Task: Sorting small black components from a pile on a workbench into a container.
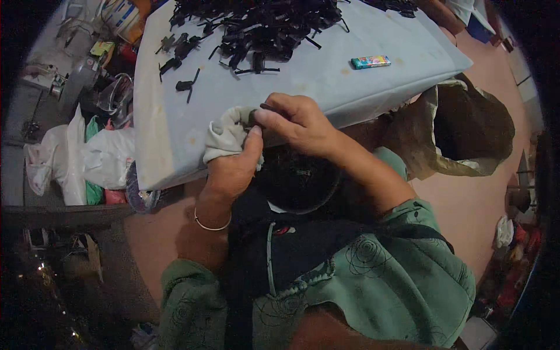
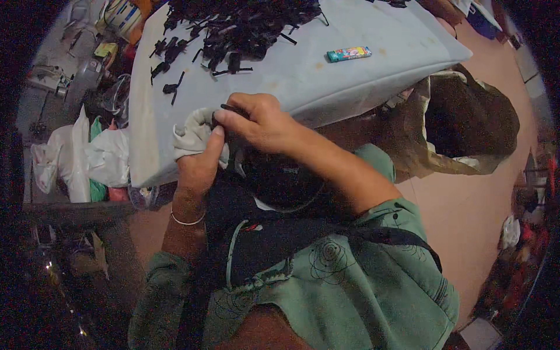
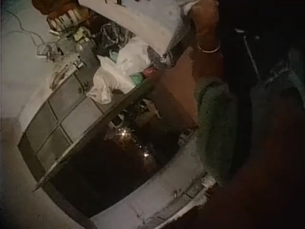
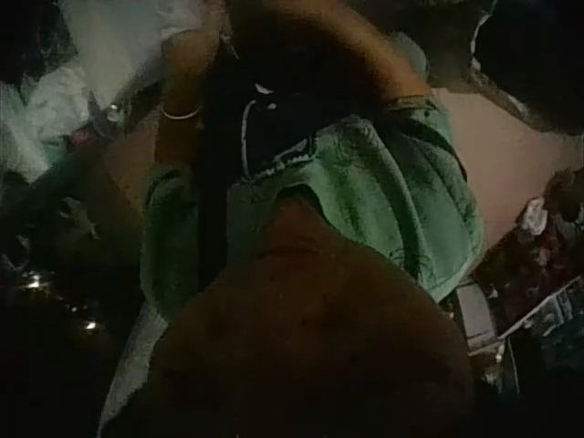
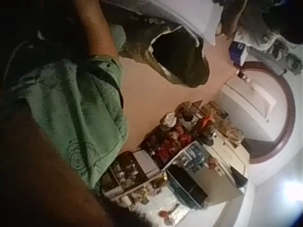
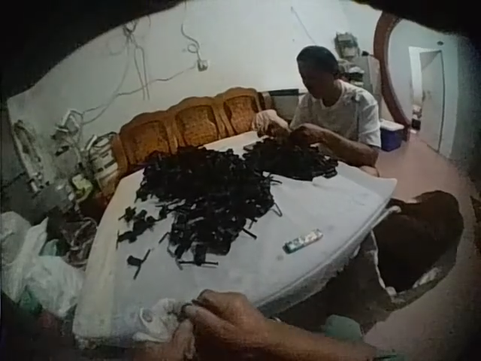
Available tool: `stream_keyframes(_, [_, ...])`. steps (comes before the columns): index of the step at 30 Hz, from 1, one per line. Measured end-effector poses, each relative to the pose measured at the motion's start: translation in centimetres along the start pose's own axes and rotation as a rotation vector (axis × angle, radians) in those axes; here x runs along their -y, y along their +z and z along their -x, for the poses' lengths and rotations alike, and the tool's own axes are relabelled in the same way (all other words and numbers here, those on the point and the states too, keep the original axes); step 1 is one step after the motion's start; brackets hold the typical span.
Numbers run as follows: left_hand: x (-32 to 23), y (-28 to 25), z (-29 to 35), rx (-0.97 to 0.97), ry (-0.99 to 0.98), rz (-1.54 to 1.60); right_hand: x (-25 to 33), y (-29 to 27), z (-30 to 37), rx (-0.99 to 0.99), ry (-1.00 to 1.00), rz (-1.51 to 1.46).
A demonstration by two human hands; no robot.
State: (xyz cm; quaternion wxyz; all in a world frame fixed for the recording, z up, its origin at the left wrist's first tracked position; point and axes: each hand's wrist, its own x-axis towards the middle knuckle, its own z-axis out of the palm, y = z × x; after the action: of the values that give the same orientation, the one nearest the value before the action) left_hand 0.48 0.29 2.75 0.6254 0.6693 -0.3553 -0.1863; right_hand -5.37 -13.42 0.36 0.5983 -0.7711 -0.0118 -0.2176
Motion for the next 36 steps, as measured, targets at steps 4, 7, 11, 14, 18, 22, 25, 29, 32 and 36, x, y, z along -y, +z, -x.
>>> stream_keyframes(4, [0.0,0.3,-0.1,-0.065,-0.049,-0.176,-0.3,-0.2,0.3,0.088,-0.081,0.031])
stream_keyframes(7, [1.8,0.0,0.0,-0.1,0.163,-0.375,-0.2,0.6,0.4,0.086,-0.082,0.14])
stream_keyframes(11, [2.1,-0.1,0.3,-0.12,0.314,-0.609,-0.8,1.7,0.7,0.011,0.016,0.029])
stream_keyframes(14, [1.1,-0.1,0.1,-0.083,0.224,-0.539,-0.7,1.4,0.5,0.046,0.055,-0.065])
stream_keyframes(18, [1.3,-0.5,-0.3,-0.148,0.119,-0.223,0.3,-0.1,0.3,0.016,0.02,0.016])
stream_keyframes(22, [2.3,-1.8,-0.5,-0.196,-0.047,0.029,-0.9,-1.3,0.1,0.284,-0.04,0.349])
stream_keyframes(25, [1.2,-1.3,-0.3,-0.197,-0.167,-0.015,-1.3,-1.7,0.1,0.149,-0.262,0.247])
stream_keyframes(29, [0.4,-1.1,-0.3,-0.035,-0.165,-0.002,-0.3,-1.6,0.0,0.095,-0.199,0.082])
stream_keyframes(32, [-1.3,-1.2,-0.2,0.19,0.104,-0.252,-1.0,-0.8,0.1,0.133,0.032,-0.153])
stream_keyframes(36, [-0.9,-0.9,-0.1,0.13,-0.144,0.006,-0.9,-0.4,0.2,0.139,0.087,-0.281])
